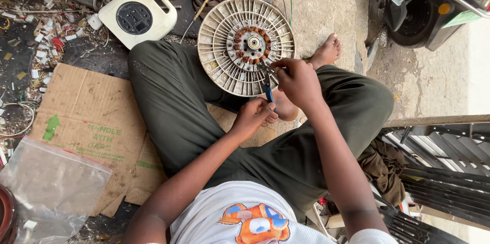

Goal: The person is sitting on the floor and using pliers to remove copper wire coils from a fan motor stator. They systematically pull and cut the wires from the slots of the stator.

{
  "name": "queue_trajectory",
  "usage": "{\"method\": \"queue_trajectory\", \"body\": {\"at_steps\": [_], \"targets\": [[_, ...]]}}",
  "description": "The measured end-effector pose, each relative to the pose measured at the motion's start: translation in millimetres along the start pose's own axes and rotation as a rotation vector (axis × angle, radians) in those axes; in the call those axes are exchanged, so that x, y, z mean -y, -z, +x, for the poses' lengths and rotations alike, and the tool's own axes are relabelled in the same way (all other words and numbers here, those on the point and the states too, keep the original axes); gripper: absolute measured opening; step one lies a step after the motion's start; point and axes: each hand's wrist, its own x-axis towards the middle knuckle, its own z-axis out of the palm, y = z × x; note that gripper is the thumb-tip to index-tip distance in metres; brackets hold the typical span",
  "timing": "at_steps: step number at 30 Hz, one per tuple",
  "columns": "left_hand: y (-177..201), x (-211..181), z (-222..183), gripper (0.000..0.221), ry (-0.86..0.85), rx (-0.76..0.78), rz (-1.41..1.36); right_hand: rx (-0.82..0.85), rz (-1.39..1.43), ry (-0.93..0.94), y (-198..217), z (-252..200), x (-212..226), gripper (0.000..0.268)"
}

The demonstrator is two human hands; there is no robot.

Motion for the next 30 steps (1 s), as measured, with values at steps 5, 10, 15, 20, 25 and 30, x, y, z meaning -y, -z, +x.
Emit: {"method": "queue_trajectory", "body": {"at_steps": [5, 10, 15, 20, 25, 30], "targets": [[-1.6, -1.5, 5.7, 0.043, 0.024, -0.015, -0.080, -0.044, -0.121, 0.068, -4.9, 16.0, -5.7, 0.021], [-9.6, 5.1, 5.6, 0.039, 0.046, -0.029, -0.255, -0.126, -0.291, 0.136, -14.8, 22.2, -9.7, 0.017], [-18.7, 10.6, 11.9, 0.027, 0.000, -0.036, -0.250, -0.443, -0.511, 0.210, -51.5, -16.8, -2.0, 0.018], [-15.4, 2.5, 13.3, 0.029, 0.003, -0.022, -0.147, -0.352, -0.628, 0.207, -50.8, -20.1, 1.3, 0.021], [-11.0, -2.9, 14.8, 0.034, 0.025, -0.076, -0.090, -0.144, -0.436, 0.309, -15.2, 32.2, -4.0, 0.014], [-14.6, 5.5, 18.9, 0.029, 0.091, -0.074, -0.231, -0.175, -0.399, 0.195, -33.1, 7.6, -10.1, 0.015]]}}
